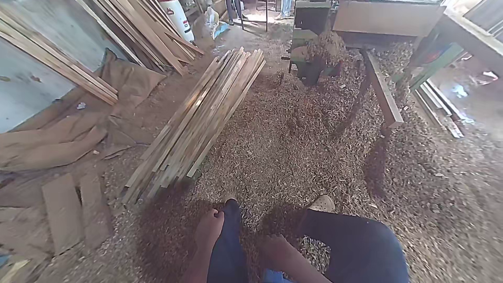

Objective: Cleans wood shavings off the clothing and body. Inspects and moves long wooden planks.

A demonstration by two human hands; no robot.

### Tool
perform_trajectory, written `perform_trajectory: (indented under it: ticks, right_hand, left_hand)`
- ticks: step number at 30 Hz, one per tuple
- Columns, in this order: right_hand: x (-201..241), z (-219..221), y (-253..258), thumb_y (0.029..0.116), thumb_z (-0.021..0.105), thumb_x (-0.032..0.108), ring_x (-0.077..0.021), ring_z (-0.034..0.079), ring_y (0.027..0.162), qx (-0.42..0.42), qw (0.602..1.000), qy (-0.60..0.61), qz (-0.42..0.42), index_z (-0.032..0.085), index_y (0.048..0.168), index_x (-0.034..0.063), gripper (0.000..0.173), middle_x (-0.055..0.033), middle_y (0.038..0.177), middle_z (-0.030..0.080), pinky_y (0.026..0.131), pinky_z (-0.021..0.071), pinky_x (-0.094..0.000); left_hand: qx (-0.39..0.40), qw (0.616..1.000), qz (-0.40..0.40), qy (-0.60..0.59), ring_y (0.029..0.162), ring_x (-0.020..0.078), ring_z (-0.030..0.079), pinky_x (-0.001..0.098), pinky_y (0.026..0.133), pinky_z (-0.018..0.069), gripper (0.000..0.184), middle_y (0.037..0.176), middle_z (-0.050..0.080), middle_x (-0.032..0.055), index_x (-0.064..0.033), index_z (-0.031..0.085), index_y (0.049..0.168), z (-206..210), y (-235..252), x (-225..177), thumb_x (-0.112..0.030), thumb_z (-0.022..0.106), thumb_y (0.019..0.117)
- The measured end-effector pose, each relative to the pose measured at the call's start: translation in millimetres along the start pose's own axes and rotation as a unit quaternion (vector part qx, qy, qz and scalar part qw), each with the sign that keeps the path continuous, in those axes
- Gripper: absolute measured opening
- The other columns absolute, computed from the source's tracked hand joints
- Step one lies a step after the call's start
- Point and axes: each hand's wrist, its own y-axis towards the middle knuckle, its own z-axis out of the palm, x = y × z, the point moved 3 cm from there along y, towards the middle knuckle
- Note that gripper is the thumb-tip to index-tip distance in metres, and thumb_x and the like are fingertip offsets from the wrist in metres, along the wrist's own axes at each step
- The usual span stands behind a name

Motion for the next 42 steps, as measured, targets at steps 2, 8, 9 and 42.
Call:
perform_trajectory:
  ticks: [2, 8, 9, 42]
  right_hand:
    - [0.1, 0.4, -0.5, 0.1026, 0.06, 0.028, -0.0476, 0.053, 0.131, 0.0, 1.0, -0.002, -0.001, 0.051, 0.149, 0.0107, 0.051, -0.0255, 0.142, 0.057, 0.105, 0.0411, -0.0698]
    - [-0.6, -0.4, -1.1, 0.1028, 0.06, 0.028, -0.048, 0.054, 0.13, -0.008, 1.0, 0.005, -0.009, 0.055, 0.144, 0.0077, 0.046, -0.0255, 0.139, 0.059, 0.103, 0.0422, -0.0701]
    - [-1.6, -0.6, 0.0, 0.1025, 0.06, 0.027, -0.0478, 0.054, 0.13, -0.009, 1.0, 0.01, -0.008, 0.055, 0.143, 0.0076, 0.046, -0.0254, 0.139, 0.059, 0.103, 0.042, -0.0703]
    - [20.5, 33.8, 6.0, 0.1004, 0.061, 0.023, -0.0474, 0.053, 0.13, 0.138, 0.979, 0.149, -0.029, 0.059, 0.14, 0.004, 0.043, -0.0291, 0.139, 0.056, 0.102, 0.0448, -0.0651]
  left_hand:
    - [0.004, 1.0, -0.001, 0.004, 0.121, 0.0336, 0.065, 0.0576, 0.099, 0.0514, 0.041, 0.127, 0.069, 0.0165, -0.0121, 0.066, 0.131, 0.0, 0.6, 0.4, -0.038, 0.048, 0.1059]
    - [0.01, 1.0, -0.001, 0.002, 0.123, 0.0339, 0.063, 0.0576, 0.101, 0.0501, 0.042, 0.129, 0.068, 0.0168, -0.0113, 0.065, 0.133, 0.2, 1.8, 0.4, -0.039, 0.049, 0.1059]
    - [0.011, 1.0, 0.004, 0.004, 0.124, 0.0339, 0.063, 0.0572, 0.102, 0.0498, 0.042, 0.129, 0.068, 0.0171, -0.0107, 0.065, 0.133, 0.0, 2.4, 0.1, -0.039, 0.049, 0.1059]
    - [-0.002, 0.988, 0.036, 0.149, 0.127, 0.0443, 0.056, 0.0654, 0.101, 0.0431, 0.035, 0.134, 0.062, 0.0229, -0.0098, 0.066, 0.131, -3.6, 18.6, -15.9, -0.026, 0.049, 0.1044]
